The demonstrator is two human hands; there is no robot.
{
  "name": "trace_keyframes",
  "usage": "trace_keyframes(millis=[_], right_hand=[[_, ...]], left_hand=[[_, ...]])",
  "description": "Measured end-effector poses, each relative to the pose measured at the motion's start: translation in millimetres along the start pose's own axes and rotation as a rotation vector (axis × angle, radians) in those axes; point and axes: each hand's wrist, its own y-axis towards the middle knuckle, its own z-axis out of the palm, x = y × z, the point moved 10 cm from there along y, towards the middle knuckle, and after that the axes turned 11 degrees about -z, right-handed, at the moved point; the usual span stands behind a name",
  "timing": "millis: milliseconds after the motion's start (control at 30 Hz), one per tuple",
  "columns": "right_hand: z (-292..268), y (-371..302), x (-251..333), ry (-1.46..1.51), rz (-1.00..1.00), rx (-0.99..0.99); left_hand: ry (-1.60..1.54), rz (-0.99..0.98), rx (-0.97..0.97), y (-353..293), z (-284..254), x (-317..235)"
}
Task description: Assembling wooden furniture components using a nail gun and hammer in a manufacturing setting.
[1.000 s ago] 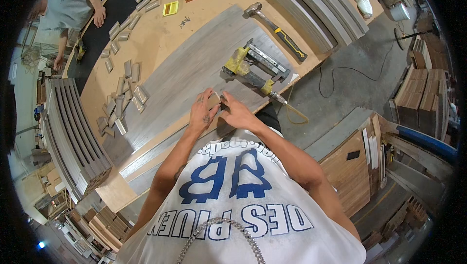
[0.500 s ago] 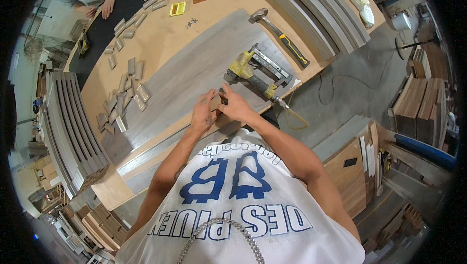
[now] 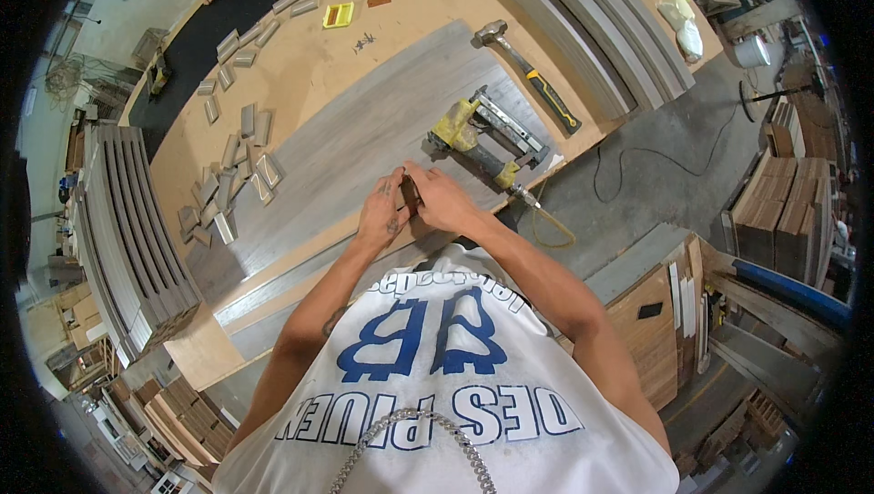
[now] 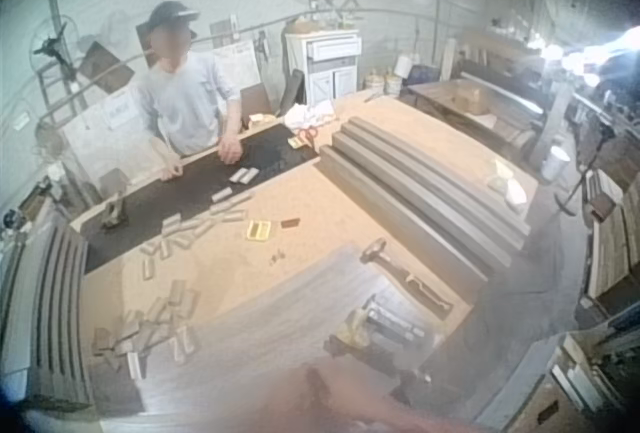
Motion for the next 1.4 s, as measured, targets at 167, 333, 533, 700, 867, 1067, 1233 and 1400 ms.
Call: trace_keyframes(millis=[167, 333, 533, 700, 867, 1067, 1233, 1400], right_hand=[[-4, 3, 4, -0.252, -0.244, -0.056], [-3, 8, 11, -0.368, -0.326, 0.005], [2, 15, 7, -0.448, -0.289, 0.082], [5, 19, 6, -0.486, -0.278, 0.12], [4, 21, 6, -0.492, -0.272, 0.131], [6, 23, 8, -0.507, -0.306, 0.147], [5, 25, 10, -0.515, -0.309, 0.162], [4, 25, 13, -0.565, -0.347, 0.149]], left_hand=[[0.092, -0.001, -0.023, -7, -8, 3], [0.168, 0.012, -0.045, -18, -24, 11], [0.232, 0.043, -0.046, -25, -27, 15], [0.213, 0.025, 0.008, -29, -25, 26], [0.252, 0.056, -0.022, -31, -28, 24], [0.246, 0.065, -0.046, -33, -32, 22], [0.246, 0.054, -0.033, -32, -31, 24], [0.157, 0.023, -0.029, -31, -34, 25]])
